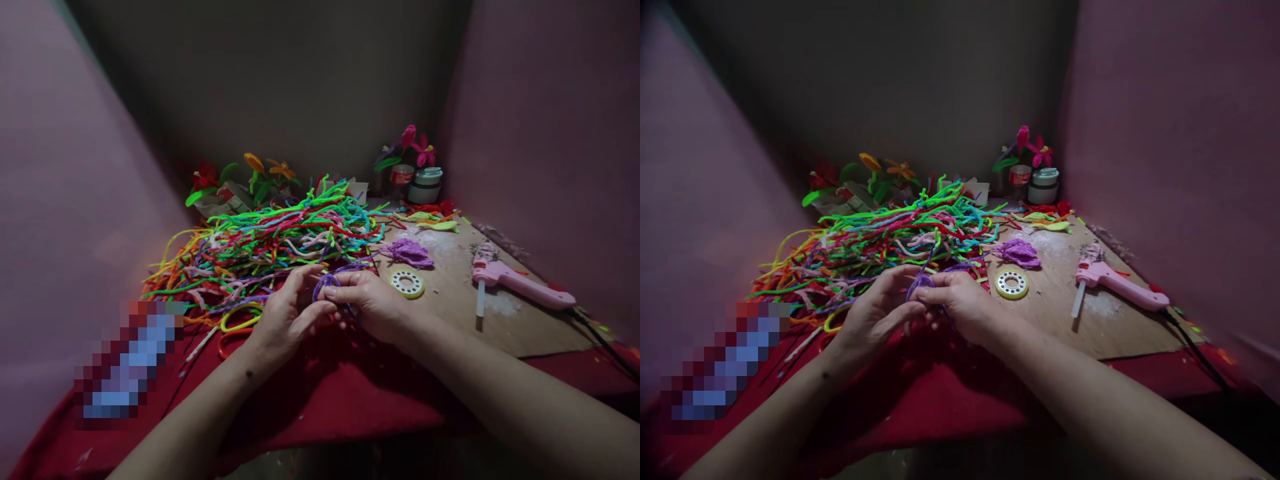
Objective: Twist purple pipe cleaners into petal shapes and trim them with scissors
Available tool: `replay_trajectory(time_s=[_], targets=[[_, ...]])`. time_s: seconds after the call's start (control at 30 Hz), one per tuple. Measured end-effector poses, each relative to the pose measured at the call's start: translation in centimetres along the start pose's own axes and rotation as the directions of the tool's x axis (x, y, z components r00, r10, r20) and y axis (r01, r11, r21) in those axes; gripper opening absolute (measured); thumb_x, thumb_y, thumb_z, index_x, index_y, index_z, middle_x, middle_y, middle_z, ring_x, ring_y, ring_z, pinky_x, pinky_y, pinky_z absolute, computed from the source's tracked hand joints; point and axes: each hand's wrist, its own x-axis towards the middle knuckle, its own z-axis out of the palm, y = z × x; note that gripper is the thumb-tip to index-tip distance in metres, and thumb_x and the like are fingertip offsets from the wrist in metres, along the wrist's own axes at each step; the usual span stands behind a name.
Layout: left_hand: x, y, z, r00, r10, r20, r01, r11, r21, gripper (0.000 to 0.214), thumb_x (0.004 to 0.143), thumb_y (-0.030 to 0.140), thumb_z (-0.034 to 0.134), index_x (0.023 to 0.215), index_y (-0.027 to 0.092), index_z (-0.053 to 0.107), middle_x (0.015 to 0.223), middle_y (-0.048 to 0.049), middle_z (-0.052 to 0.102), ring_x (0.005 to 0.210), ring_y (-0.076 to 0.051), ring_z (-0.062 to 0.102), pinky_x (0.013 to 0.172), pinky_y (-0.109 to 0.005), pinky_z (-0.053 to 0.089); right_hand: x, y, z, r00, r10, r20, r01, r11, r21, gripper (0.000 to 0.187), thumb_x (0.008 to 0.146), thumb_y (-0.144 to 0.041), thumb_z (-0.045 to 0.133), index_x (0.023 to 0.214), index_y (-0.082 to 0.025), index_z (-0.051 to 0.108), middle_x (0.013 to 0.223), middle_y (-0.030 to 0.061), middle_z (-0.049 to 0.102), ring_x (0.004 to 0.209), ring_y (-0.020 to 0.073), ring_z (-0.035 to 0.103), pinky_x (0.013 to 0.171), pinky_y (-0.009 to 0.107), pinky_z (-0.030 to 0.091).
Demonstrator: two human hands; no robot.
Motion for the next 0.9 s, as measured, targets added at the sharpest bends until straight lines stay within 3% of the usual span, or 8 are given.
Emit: replay_trajectory(time_s=[0.17, 0.27, 0.33, 0.47, 0.57, 0.63, 0.77, 0.9], targets=[[0.1, 0.3, 0.5, 0.993, -0.114, -0.01, 0.11, 0.977, -0.185, 0.039, 0.075, 0.024, 0.06, 0.109, 0.019, 0.042, 0.095, -0.0025, 0.06, 0.075, -0.014, 0.062, 0.072, -0.029, 0.051, 0.1, 0.0, 0.1, 0.998, -0.048, -0.032, 0.048, 0.999, -0.007, 0.016, 0.069, -0.027, 0.064, 0.075, -0.012, 0.059, 0.055, -0.0012, 0.055, 0.043, 0.0061, 0.047, 0.039, 0.016, 0.035], [0.2, 0.7, 0.3, 0.984, -0.17, 0.051, 0.178, 0.937, -0.299, 0.041, 0.071, 0.022, 0.064, 0.105, 0.019, 0.042, 0.087, -0.0018, 0.062, 0.065, -0.014, 0.063, 0.054, -0.025, 0.052, 0.1, -0.1, 0.1, 0.995, -0.079, -0.067, 0.078, 0.997, -0.028, 0.018, 0.068, -0.028, 0.066, 0.072, -0.012, 0.059, 0.054, -0.0018, 0.055, 0.041, 0.0055, 0.046, 0.038, 0.016, 0.035], [0.4, 0.9, 0.1, 0.97, -0.22, 0.101, 0.242, 0.915, -0.324, 0.034, 0.073, 0.025, 0.062, 0.1, 0.018, 0.042, 0.078, -0.0015, 0.063, 0.056, -0.014, 0.062, 0.042, -0.022, 0.047, 0.1, -0.1, 0.1, 0.993, -0.089, -0.079, 0.086, 0.996, -0.032, 0.02, 0.067, -0.03, 0.067, 0.072, -0.012, 0.059, 0.054, -0.0021, 0.055, 0.041, 0.0051, 0.046, 0.037, 0.015, 0.034], [0.4, 0.8, 0.2, 0.96, -0.231, 0.158, 0.273, 0.902, -0.334, 0.027, 0.077, 0.03, 0.057, 0.095, 0.016, 0.041, 0.072, -0.0018, 0.062, 0.055, -0.013, 0.061, 0.044, -0.022, 0.048, 0.2, 0.0, 0.0, 0.991, -0.119, -0.064, 0.118, 0.993, -0.011, 0.02, 0.069, -0.031, 0.065, 0.075, -0.013, 0.06, 0.055, -0.0017, 0.056, 0.04, 0.005, 0.046, 0.035, 0.015, 0.032], [0.1, 0.4, 0.4, 0.972, -0.222, 0.077, 0.23, 0.967, -0.111, 0.023, 0.081, 0.033, 0.05, 0.097, 0.019, 0.042, 0.061, 0.0037, 0.058, 0.039, -0.009, 0.051, 0.036, -0.018, 0.04, 0.3, 0.0, 0.0, 0.984, -0.124, -0.124, 0.128, 0.992, 0.022, 0.018, 0.067, -0.028, 0.066, 0.074, -0.012, 0.06, 0.053, -0.0026, 0.053, 0.039, 0.0044, 0.044, 0.033, 0.014, 0.031], [-0.2, 0.1, 0.4, 0.993, -0.113, -0.016, 0.114, 0.979, 0.17, 0.023, 0.083, 0.031, 0.047, 0.103, 0.02, 0.045, 0.062, 0.0036, 0.058, 0.042, -0.009, 0.052, 0.041, -0.019, 0.04, 0.4, 0.0, 0.0, 0.982, -0.111, -0.152, 0.121, 0.991, 0.058, 0.018, 0.065, -0.025, 0.068, 0.072, -0.011, 0.06, 0.052, -0.003, 0.052, 0.039, 0.0042, 0.043, 0.032, 0.014, 0.03], [-0.5, -0.4, 0.4, 0.994, 0.107, -0.018, -0.079, 0.826, 0.557, 0.04, 0.083, 0.026, 0.045, 0.122, 0.02, 0.039, 0.082, -0.0032, 0.065, 0.066, -0.014, 0.062, 0.061, -0.023, 0.046, 0.6, 0.1, 0.1, 0.979, -0.09, -0.183, 0.114, 0.985, 0.128, 0.015, 0.064, -0.022, 0.067, 0.069, -0.011, 0.058, 0.052, -0.0026, 0.053, 0.038, 0.0041, 0.043, 0.032, 0.014, 0.03], [-0.5, -0.5, 0.6, 0.994, 0.082, 0.073, -0.11, 0.734, 0.67, 0.05, 0.084, 0.023, 0.041, 0.132, 0.015, 0.029, 0.077, -0.0053, 0.067, 0.06, -0.016, 0.062, 0.056, -0.024, 0.045, 0.7, 0.6, 0.2, 0.98, -0.029, -0.198, 0.064, 0.983, 0.173, 0.009, 0.066, -0.017, 0.063, 0.065, -0.011, 0.057, 0.05, -0.0026, 0.051, 0.038, 0.0041, 0.042, 0.032, 0.014, 0.031]])
